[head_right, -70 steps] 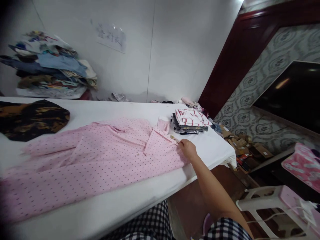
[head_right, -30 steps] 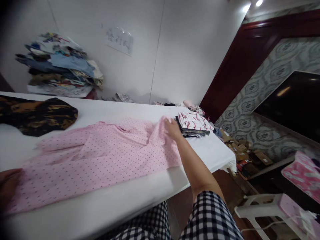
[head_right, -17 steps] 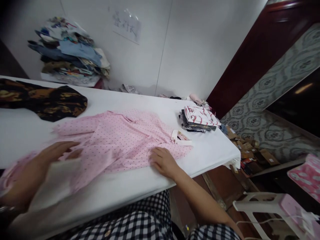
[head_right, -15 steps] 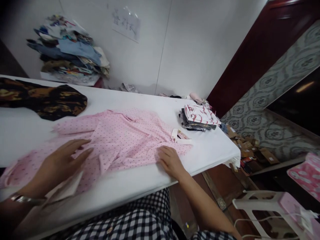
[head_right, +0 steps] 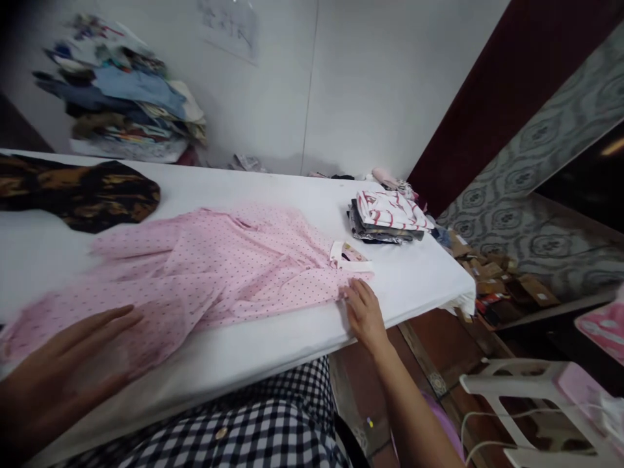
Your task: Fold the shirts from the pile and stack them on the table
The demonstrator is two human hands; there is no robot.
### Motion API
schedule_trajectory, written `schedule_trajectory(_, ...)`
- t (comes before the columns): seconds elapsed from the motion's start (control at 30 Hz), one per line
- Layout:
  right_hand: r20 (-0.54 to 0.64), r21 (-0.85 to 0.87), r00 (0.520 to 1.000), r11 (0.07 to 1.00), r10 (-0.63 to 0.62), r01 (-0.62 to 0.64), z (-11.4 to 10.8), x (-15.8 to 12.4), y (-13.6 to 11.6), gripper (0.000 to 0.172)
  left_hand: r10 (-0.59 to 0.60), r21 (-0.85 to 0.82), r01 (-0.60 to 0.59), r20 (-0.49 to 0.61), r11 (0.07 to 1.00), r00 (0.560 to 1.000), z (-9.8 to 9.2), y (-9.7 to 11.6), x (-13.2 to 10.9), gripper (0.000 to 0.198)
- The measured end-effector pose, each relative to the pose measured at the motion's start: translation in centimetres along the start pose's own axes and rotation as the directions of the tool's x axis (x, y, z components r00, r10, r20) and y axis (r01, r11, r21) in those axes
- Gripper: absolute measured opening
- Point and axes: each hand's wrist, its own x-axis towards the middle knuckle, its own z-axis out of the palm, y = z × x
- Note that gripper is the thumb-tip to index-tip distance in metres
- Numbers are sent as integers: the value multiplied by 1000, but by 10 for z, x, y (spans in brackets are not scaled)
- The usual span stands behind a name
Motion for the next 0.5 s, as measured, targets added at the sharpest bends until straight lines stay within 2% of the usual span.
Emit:
schedule_trajectory(0.1, 19, 25, 999, 999, -44, 43, 13, 15, 0, 48, 1, 142, -2, 3, 990, 1000, -1, 2, -2, 60)
schedule_trajectory(0.2, 19, 42, 997, 997, -71, 70, 21, 27, 1, 42, -19, 143, 13, 35, 990, 999, -6, 0, 8, 42)
schedule_trajectory(0.3, -6, 67, 996, 994, -86, 87, 23, 30, 4, 36, -38, 136, 24, 101, 990, 994, -13, -1, 17, 38)
schedule_trajectory(0.37, -8, 89, 997, 993, -79, 80, 23, 27, 7, 36, -28, 146, 13, 101, 989, 995, -17, 2, 17, 36)
schedule_trajectory(0.43, 4, 108, 998, 992, -69, 69, 23, 22, 10, 38, 20, 159, -36, 102, 987, 995, -19, 8, 12, 38)
schedule_trajectory(0.5, 17, 120, 998, 991, -64, 62, 24, 16, 11, 40, 62, 176, -84, 128, 981, 990, -17, 14, 4, 50)
